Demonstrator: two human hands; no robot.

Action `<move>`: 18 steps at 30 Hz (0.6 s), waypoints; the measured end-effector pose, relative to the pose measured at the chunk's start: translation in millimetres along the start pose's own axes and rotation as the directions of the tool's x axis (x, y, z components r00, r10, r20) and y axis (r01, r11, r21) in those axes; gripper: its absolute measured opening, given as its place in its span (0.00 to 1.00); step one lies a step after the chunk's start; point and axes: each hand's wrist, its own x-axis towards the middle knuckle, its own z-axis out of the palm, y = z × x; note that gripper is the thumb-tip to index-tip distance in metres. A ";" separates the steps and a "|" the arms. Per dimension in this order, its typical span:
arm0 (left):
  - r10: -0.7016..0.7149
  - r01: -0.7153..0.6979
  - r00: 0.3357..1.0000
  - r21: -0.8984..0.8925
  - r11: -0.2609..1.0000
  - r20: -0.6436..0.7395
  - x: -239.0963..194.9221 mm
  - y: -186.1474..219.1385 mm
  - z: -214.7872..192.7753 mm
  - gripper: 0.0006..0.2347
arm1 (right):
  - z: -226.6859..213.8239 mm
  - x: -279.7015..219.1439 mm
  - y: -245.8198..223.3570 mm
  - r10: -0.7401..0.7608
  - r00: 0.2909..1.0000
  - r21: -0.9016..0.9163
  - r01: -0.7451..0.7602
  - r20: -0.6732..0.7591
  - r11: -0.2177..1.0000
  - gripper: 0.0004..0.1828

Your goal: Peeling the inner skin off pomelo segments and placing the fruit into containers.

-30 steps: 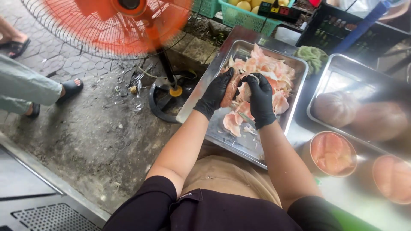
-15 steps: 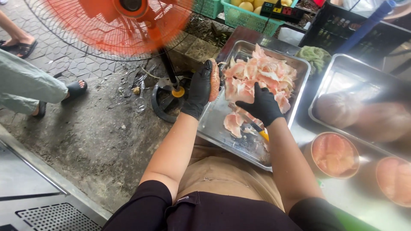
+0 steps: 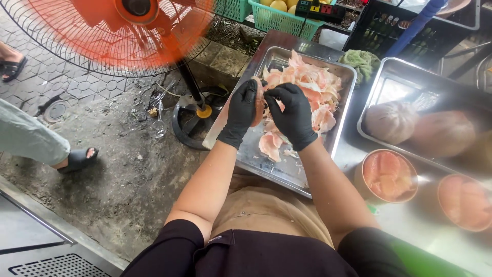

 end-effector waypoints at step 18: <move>-0.214 0.114 0.975 -0.677 0.727 -0.066 15.4 -24.7 -19.0 0.15 | 21.9 -36.1 54.2 0.011 0.999 -0.166 -0.003 0.050 0.986 0.33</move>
